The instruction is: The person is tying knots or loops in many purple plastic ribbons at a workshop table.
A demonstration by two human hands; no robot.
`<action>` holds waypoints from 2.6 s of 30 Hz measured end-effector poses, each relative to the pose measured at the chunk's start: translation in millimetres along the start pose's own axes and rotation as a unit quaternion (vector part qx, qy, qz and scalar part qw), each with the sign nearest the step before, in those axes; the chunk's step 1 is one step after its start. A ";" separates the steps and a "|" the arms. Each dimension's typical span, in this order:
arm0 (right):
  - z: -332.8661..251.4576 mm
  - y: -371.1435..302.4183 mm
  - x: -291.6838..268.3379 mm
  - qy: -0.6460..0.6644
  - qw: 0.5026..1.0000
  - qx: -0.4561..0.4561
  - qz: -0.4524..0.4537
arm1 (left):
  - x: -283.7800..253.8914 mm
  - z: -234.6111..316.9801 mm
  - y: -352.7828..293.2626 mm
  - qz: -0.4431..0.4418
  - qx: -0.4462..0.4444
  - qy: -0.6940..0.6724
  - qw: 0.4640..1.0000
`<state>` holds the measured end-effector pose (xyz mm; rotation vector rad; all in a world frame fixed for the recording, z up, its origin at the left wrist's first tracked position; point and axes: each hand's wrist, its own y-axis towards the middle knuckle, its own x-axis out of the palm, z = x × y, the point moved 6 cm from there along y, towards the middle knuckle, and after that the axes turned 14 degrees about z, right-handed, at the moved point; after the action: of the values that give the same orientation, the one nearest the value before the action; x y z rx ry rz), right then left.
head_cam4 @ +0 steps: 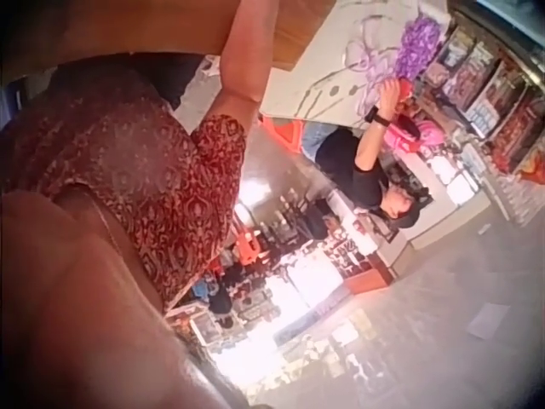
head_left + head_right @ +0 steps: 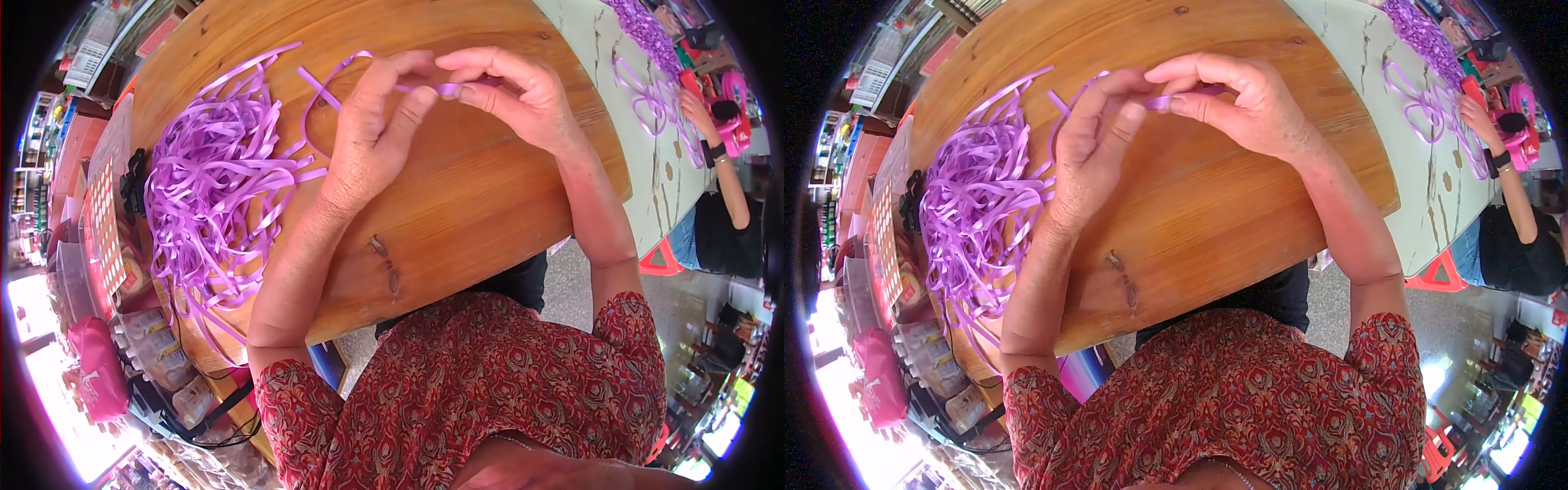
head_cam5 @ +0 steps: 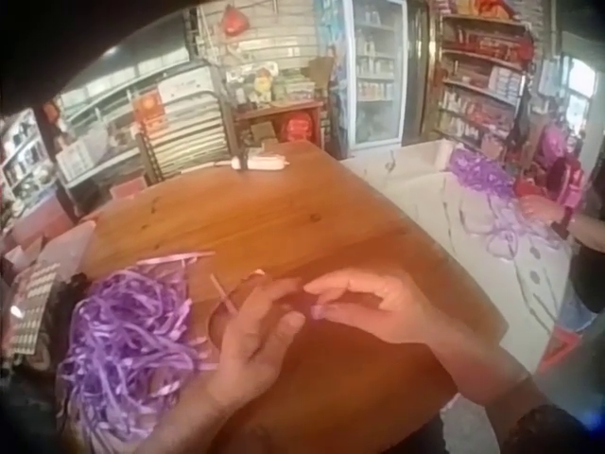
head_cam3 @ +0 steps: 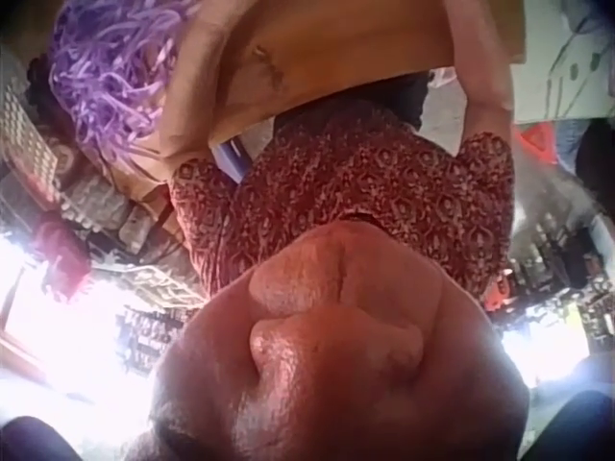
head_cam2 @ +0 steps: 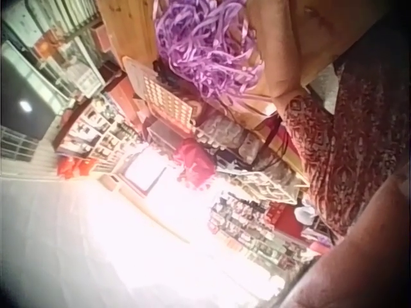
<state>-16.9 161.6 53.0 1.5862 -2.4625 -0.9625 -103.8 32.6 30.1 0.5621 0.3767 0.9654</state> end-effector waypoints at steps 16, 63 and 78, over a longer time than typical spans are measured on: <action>-6.6 -3.8 5.5 -0.130 0.989 -0.067 0.025 | -18.7 -12.5 -3.7 0.084 -0.226 -0.002 0.970; 10.0 -8.4 3.9 -0.114 0.993 0.034 -0.003 | -16.6 -24.5 -8.0 0.003 -0.406 -0.134 0.904; 28.7 -22.6 28.5 0.465 0.849 0.244 -0.061 | 1.5 -20.0 -26.6 0.075 -0.349 -0.259 0.898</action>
<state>-22.7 144.8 10.2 1.7348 -1.9290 0.4553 -96.2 27.6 -1.9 0.1653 -0.4932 0.9772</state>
